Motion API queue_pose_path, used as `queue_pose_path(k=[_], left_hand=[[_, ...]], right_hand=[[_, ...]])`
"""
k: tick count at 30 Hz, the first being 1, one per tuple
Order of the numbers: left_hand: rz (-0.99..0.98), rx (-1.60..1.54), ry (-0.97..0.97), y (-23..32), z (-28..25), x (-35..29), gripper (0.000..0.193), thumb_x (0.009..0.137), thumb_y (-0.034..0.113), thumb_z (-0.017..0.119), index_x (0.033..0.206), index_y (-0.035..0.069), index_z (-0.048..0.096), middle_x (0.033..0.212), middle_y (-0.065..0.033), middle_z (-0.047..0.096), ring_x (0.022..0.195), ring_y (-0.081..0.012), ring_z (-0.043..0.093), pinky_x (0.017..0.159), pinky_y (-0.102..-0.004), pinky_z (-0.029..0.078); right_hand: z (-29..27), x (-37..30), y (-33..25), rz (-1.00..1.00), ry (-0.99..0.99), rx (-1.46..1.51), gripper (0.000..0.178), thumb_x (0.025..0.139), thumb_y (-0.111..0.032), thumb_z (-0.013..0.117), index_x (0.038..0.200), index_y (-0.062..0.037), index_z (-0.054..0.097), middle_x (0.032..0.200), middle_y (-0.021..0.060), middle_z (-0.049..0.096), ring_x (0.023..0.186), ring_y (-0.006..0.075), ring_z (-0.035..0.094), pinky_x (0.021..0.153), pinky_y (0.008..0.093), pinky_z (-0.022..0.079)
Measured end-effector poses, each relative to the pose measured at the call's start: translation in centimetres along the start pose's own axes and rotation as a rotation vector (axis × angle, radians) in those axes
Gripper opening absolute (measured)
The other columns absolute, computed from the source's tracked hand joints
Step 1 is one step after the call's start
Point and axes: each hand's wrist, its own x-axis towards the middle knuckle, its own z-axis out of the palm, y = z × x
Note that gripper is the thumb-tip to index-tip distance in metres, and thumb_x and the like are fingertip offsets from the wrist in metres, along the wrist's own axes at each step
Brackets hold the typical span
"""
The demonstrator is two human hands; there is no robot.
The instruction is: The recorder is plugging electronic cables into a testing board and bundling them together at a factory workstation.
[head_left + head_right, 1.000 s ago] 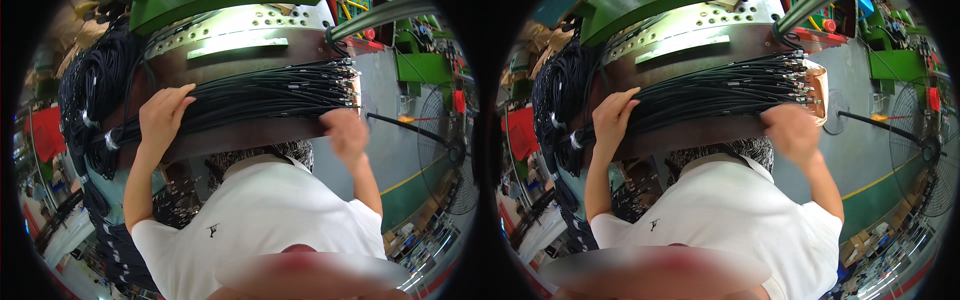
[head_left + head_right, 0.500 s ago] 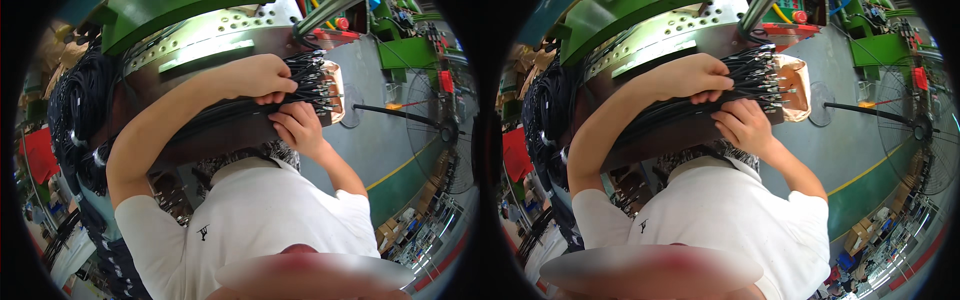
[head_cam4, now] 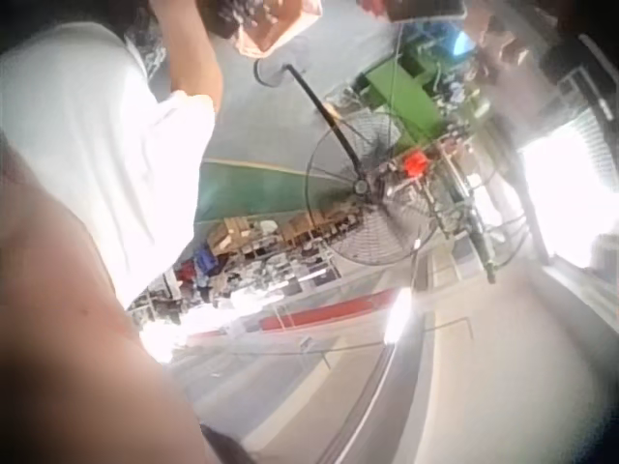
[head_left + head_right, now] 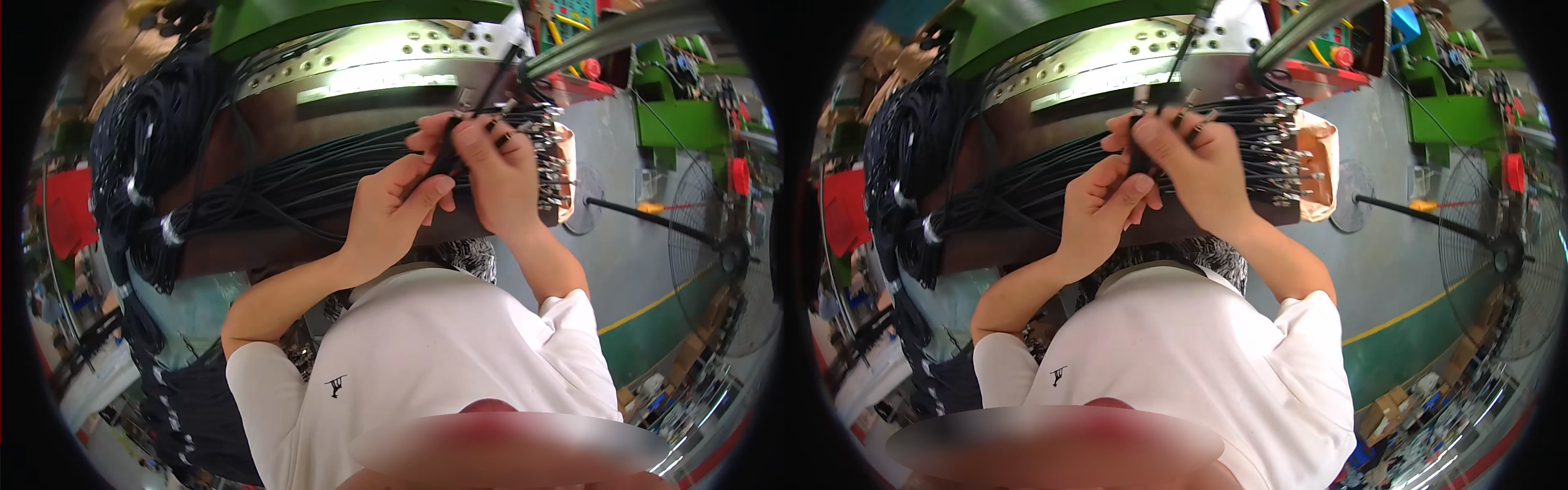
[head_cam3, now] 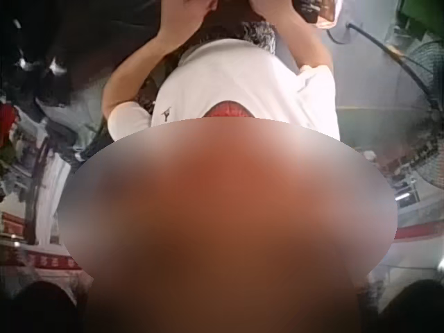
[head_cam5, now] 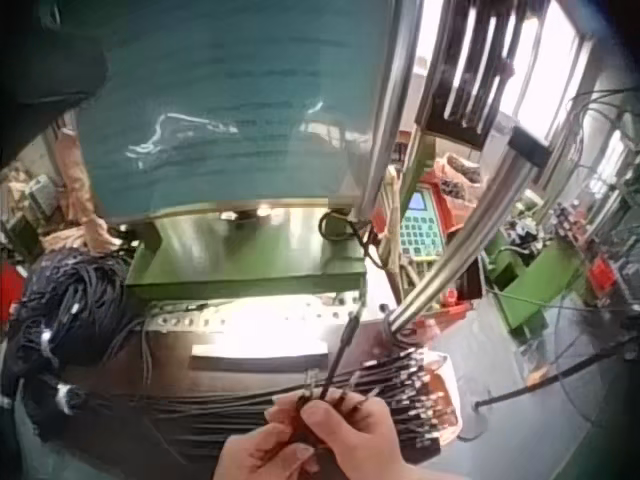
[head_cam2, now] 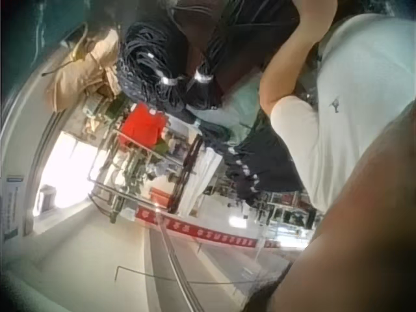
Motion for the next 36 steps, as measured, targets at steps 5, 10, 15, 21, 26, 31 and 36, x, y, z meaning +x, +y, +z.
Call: queue_pose_path(k=[5, 10, 15, 21, 26, 31, 36], left_hand=[[0.031, -0.155, 0.168, -0.5, -2.2, -1.9, 0.027, 0.101, 0.026, 0.052, 0.111, 0.002, 0.057, 0.070, -0.0031, 0.058, 0.052, -0.0048, 0.043, 0.047, -0.0194, 0.034], [-0.072, -0.348, 0.147, -1.1, -5.8, -3.9, 0.036, 0.102, 0.037, 0.047, 0.120, 0.008, 0.059, 0.061, 0.0022, 0.050, 0.049, -0.0035, 0.041, 0.046, -0.0186, 0.033], [-0.129, -0.431, 0.195, -1.4, -5.0, -4.0, 0.036, 0.103, 0.032, 0.045, 0.127, 0.007, 0.056, 0.066, 0.0010, 0.051, 0.050, -0.0044, 0.041, 0.046, -0.0187, 0.034], [-0.152, -0.429, 0.175, -1.8, -5.0, -3.8, 0.034, 0.104, 0.029, 0.045, 0.125, 0.006, 0.057, 0.066, -0.0007, 0.052, 0.049, -0.0058, 0.042, 0.046, -0.0193, 0.035], [-0.192, -0.469, 0.155, -1.6, -4.8, -3.7, 0.030, 0.103, 0.024, 0.045, 0.115, 0.000, 0.059, 0.074, -0.0047, 0.060, 0.054, -0.0079, 0.050, 0.049, -0.0211, 0.041], [0.023, -0.456, 0.249, -0.4, -5.8, -3.9, 0.027, 0.102, 0.019, 0.043, 0.103, 0.000, 0.062, 0.079, -0.0061, 0.064, 0.059, -0.0084, 0.055, 0.056, -0.0216, 0.046], [-0.093, -0.586, 0.105, -0.2, -5.7, -4.1, 0.026, 0.101, 0.021, 0.044, 0.101, 0.000, 0.060, 0.076, -0.0124, 0.062, 0.057, -0.0150, 0.056, 0.051, -0.0251, 0.048]], right_hand=[[0.9, 2.2, 1.7, 0.082, -0.409, -0.211, 0.038, 0.101, -0.029, 0.051, 0.116, 0.0045, 0.062, 0.110, 0.0154, 0.068, 0.094, 0.0191, 0.064, 0.086, 0.0321, 0.050], [-0.8, 8.9, 1.2, -0.460, -0.459, -0.965, 0.030, 0.094, -0.024, 0.059, 0.116, -0.0054, 0.064, 0.110, 0.0135, 0.064, 0.090, 0.0287, 0.064, 0.081, 0.0348, 0.049], [-2.3, 10.6, 3.3, -0.593, -0.525, -1.273, 0.022, 0.085, -0.017, 0.067, 0.106, -0.0120, 0.061, 0.095, 0.0084, 0.062, 0.087, 0.0312, 0.061, 0.077, 0.0395, 0.050], [0.1, 7.3, 1.3, -0.822, -0.446, -1.358, 0.032, 0.076, -0.016, 0.074, 0.106, -0.0107, 0.063, 0.096, 0.0060, 0.060, 0.091, 0.0267, 0.059, 0.079, 0.0375, 0.049], [1.4, 8.0, 2.8, -1.133, -0.487, -1.556, 0.027, 0.071, -0.011, 0.073, 0.096, -0.0099, 0.061, 0.093, 0.0018, 0.059, 0.086, 0.0192, 0.060, 0.072, 0.0309, 0.050], [1.5, 7.7, 4.0, -0.787, -0.265, -1.205, 0.015, 0.076, -0.006, 0.074, 0.083, -0.0074, 0.061, 0.084, 0.0049, 0.065, 0.075, 0.0237, 0.064, 0.062, 0.0330, 0.052], [1.2, 7.6, 4.9, -0.476, -0.343, -1.023, 0.015, 0.078, -0.004, 0.071, 0.088, -0.0048, 0.060, 0.086, 0.0055, 0.066, 0.080, 0.0279, 0.063, 0.067, 0.0370, 0.051]])
